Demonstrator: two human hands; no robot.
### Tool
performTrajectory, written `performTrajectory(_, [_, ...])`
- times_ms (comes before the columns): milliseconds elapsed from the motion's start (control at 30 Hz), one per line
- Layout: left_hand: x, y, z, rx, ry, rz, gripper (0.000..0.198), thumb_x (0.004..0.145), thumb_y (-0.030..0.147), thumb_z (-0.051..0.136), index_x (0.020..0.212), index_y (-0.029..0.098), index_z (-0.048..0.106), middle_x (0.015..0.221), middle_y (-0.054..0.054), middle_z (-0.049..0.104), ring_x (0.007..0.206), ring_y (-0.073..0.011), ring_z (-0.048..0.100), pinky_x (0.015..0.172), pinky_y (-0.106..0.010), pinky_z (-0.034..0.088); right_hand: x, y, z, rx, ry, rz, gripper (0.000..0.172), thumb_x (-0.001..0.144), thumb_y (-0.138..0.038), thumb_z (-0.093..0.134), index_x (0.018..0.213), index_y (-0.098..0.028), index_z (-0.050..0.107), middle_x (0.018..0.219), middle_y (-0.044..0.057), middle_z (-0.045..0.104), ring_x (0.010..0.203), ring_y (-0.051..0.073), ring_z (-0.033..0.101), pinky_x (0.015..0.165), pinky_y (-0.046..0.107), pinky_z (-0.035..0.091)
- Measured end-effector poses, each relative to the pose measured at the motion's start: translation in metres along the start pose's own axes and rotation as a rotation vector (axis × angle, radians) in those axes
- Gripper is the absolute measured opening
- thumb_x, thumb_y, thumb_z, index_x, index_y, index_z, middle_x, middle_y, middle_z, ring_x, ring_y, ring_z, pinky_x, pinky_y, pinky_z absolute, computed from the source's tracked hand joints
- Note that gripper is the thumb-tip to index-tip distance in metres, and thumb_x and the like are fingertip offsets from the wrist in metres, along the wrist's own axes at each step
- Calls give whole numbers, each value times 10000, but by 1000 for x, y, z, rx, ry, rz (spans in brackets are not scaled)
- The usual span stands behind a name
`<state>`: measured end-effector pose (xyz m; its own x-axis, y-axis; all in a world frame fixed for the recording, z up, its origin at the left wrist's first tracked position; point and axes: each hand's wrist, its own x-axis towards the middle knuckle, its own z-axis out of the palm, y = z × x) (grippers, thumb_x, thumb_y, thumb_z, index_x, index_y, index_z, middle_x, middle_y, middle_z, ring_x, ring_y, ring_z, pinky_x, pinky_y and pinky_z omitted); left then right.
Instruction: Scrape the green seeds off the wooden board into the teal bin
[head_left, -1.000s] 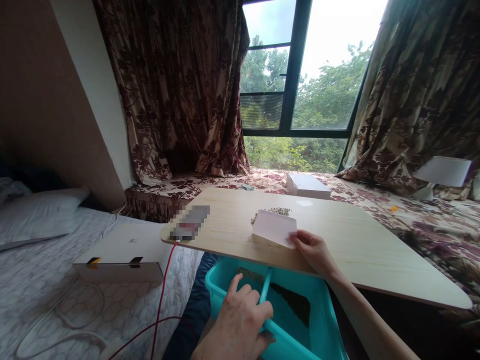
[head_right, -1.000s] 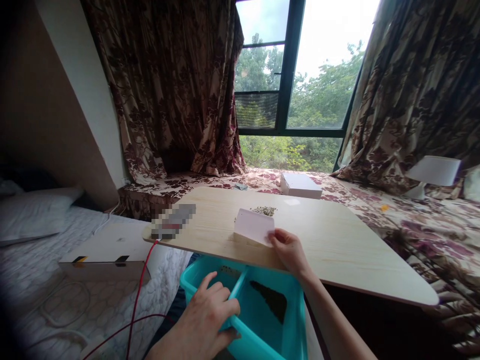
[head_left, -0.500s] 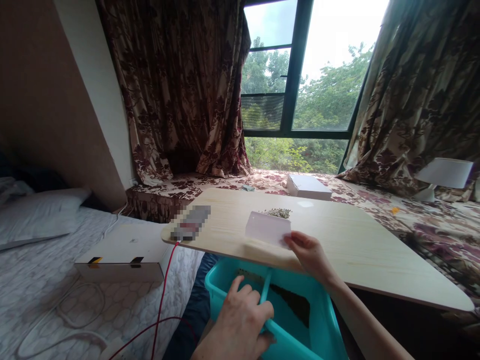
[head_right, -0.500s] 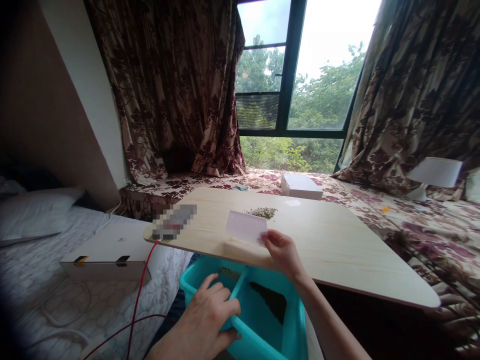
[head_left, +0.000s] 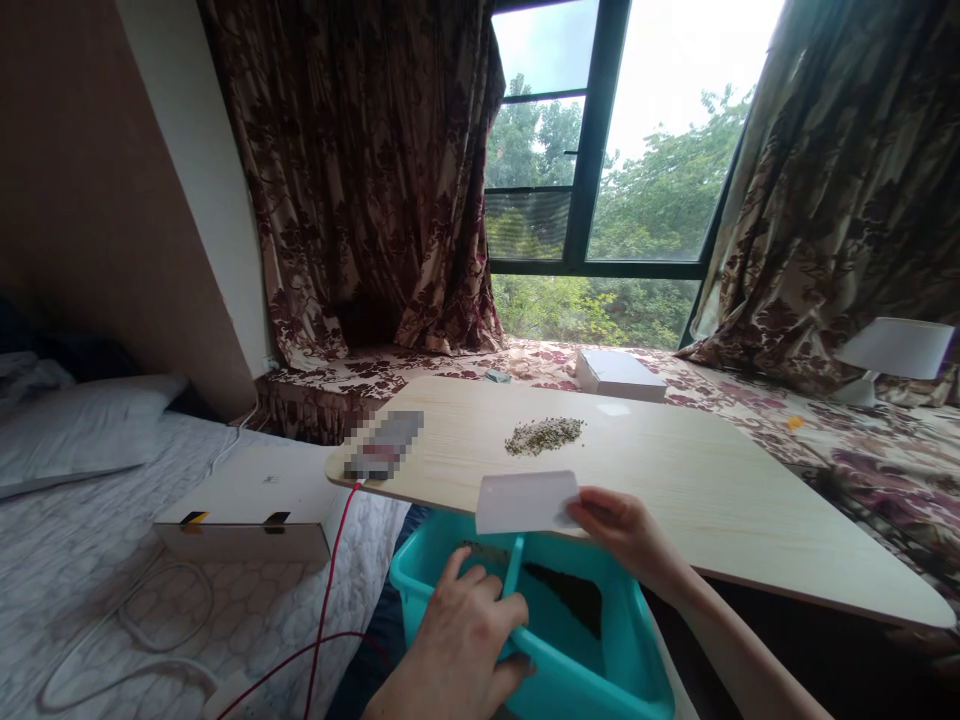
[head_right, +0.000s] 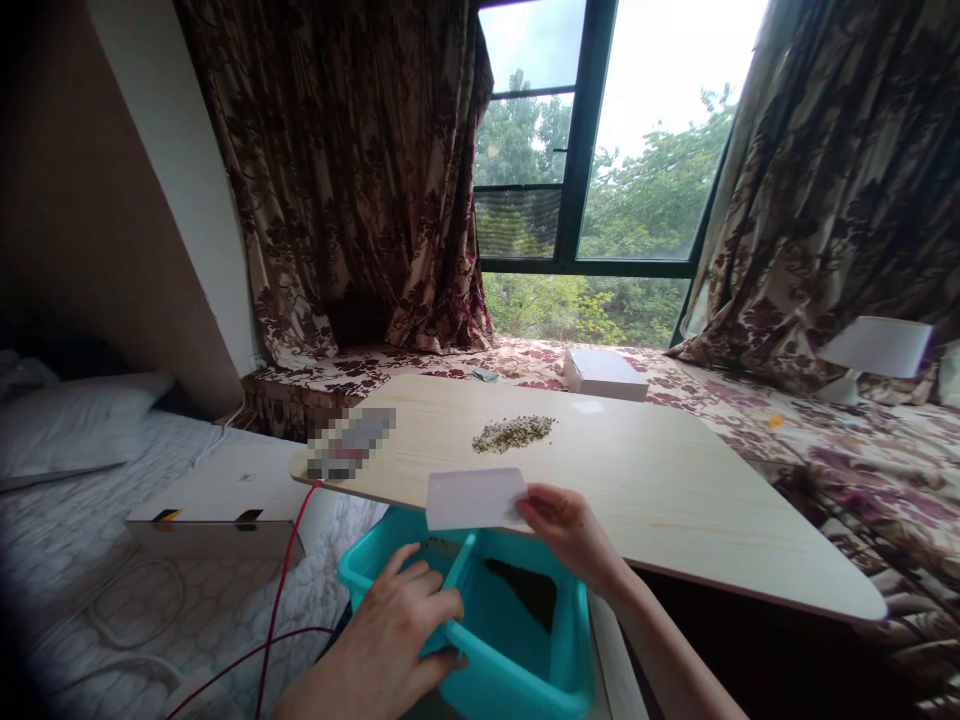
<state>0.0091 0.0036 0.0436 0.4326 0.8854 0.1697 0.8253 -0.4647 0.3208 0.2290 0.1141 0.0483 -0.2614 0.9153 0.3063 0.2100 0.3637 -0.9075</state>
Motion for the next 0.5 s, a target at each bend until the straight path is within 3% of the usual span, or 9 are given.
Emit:
performTrajectory(167, [-11, -16, 7, -13, 14, -47, 169, 772, 315, 730, 824, 247, 585, 812, 39, 587, 879, -189, 569, 1056, -482, 242, 19, 17, -42, 62, 483, -15, 382, 652, -535, 714, 815, -190, 731, 835, 77, 757, 756, 215, 694, 712, 331, 554])
performTrajectory(300, [-15, -25, 12, -6, -31, -84, 177, 747, 294, 736, 832, 250, 587, 806, 38, 592, 864, -196, 567, 1036, -481, 255, 30, 31, -59, 1, 558, 42, 365, 647, -488, 719, 824, -169, 732, 826, 85, 758, 766, 224, 693, 746, 345, 538])
performTrajectory(500, [-15, -26, 14, -8, -41, -100, 150, 748, 260, 710, 810, 244, 575, 792, 41, 578, 863, -189, 561, 1032, -470, 248, 35, 37, -59, -5, 571, 53, 324, 655, -445, 697, 817, -165, 725, 818, 81, 760, 779, 228, 692, 767, 346, 524])
